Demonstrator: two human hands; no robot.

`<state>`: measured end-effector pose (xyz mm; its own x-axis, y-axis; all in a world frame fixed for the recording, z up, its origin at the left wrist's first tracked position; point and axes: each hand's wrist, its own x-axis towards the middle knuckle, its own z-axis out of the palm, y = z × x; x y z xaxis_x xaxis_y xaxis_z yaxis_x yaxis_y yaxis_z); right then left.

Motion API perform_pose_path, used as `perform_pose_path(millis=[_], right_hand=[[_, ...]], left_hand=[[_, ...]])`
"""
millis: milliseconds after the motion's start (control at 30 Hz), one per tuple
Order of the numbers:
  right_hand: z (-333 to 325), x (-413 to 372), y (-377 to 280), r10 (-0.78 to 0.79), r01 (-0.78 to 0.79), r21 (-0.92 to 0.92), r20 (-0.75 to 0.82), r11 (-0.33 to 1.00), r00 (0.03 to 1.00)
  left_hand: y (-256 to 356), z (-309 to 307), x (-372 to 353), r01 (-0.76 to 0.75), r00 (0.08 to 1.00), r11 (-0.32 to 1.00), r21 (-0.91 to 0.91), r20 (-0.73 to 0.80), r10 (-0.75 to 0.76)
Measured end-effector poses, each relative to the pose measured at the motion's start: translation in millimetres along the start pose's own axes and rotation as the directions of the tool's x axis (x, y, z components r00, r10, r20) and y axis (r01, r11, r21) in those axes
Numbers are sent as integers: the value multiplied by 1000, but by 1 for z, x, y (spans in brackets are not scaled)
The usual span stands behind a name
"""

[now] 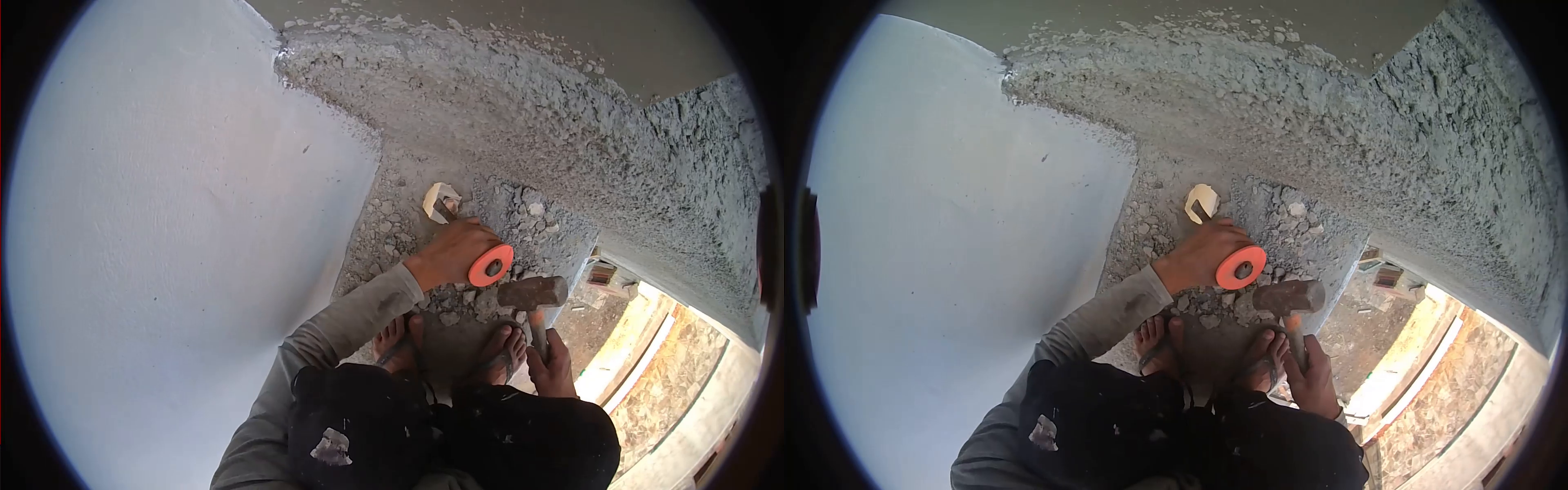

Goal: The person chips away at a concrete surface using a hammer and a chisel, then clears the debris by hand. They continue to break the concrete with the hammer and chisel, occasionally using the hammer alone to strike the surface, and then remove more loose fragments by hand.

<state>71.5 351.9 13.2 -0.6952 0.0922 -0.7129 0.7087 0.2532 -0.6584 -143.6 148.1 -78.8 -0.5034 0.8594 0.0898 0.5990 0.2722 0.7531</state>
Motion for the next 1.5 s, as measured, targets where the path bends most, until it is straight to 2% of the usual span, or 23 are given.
perform_pose_path(millis=[67, 100, 133, 200, 233, 267, 333, 400, 467, 533, 600, 667, 800, 933, 1000, 1067, 1133, 1200, 1233, 1333, 1400, 1433, 1500], right_hand=[[-5, -9, -2, -100, 79, -148, -142, 986, 985], [-7, -9, 0, -206, 164, -229, -174, 960, 963], [-5, -6, 2, -203, 162, -226, -173, 961, 964], [1, 5, 4, -281, 299, 39, -248, 953, 927], [-6, 10, 1, -301, 308, 39, -128, 951, 945], [-7, 16, -3, -302, 309, 36, -133, 950, 944], [-7, 28, -13, -291, 292, 1, -68, 956, 954], [1, 36, -19, -363, 362, -27, -89, 932, 927], [2, 31, -27, -183, 192, 151, -69, 970, 981], [-5, 27, -28, -170, 180, 177, -72, 968, 983], [-17, 15, -39, -171, 182, 118, -99, 976, 980], [-36, -11, -65, -92, 97, 52, -88, 994, 992], [-72, -54, -119, -72, 71, -108, -2, 992, 997], [-62, -53, -155, 112, -111, 32, -30, 993, 993], [-45, -41, -153, 203, -197, 286, 6, 938, 979], [-21, -28, -138, 204, -169, 468, -24, 868, 979], [12, -10, -114, 135, -15, 540, -184, 841, 974], [49, 7, -100, 83, 150, 545, -380, 825, 921], [64, 19, -86, 61, 206, 572, -411, 794, 909], [107, 50, -50, 44, 280, 615, -458, 737, 888], [117, 74, -45, 6, 238, 506, -433, 829, 901], [118, 72, -44, 56, 220, 628, -388, 747, 920], [118, 69, -48, 61, 261, 643, -434, 720, 899]], left_hand=[[-11, 6, 4, 5, 999, 1000, 0, 50, -5], [-17, 8, 6, 8, 999, 1000, -3, 49, -8], [-23, 10, 9, 9, 999, 999, 39, 33, -10], [-34, 12, 12, 7, 1000, 997, 75, 26, -9], [-39, 13, 13, 54, 996, 993, 105, 65, -61], [-42, 12, 15, 98, 989, 985, 139, 97, -112], [-44, 16, 17, 75, 995, 987, 144, 62, -84], [-46, 17, 21, 133, 987, 983, 129, 70, -142], [-48, 17, 21, 148, 986, 982, 115, 63, -156], [-50, 18, 23, 151, 986, 983, 101, 56, -157], [-51, 19, 24, 147, 989, 982, 116, 10, -149], [-53, 27, 27, 154, 988, 981, 121, -7, -154], [-57, 29, 30, 182, 981, 977, 111, -82, -173], [-48, 23, 28, 185, 982, 981, 60, -60, -181], [-52, 25, 33, 193, 981, 976, 98, -45, -189], [-51, 22, 35, 202, 979, 975, 88, -4, -203], [-53, 20, 35, 238, 971, 969, 64, -38, -236], [-53, 16, 38, 276, 961, 961, 13, -32, -276], [-56, 17, 39, 261, 964, 965, 2, -59, -261], [-54, 16, 34, 234, 968, 972, -6, -92, -234], [-55, 13, 36, 214, 968, 977, -1, -132, -212], [-53, 14, 32, 180, 973, 982, -63, -134, -187], [-60, 13, 31, 146, 975, 983, -115, -150, -163]])
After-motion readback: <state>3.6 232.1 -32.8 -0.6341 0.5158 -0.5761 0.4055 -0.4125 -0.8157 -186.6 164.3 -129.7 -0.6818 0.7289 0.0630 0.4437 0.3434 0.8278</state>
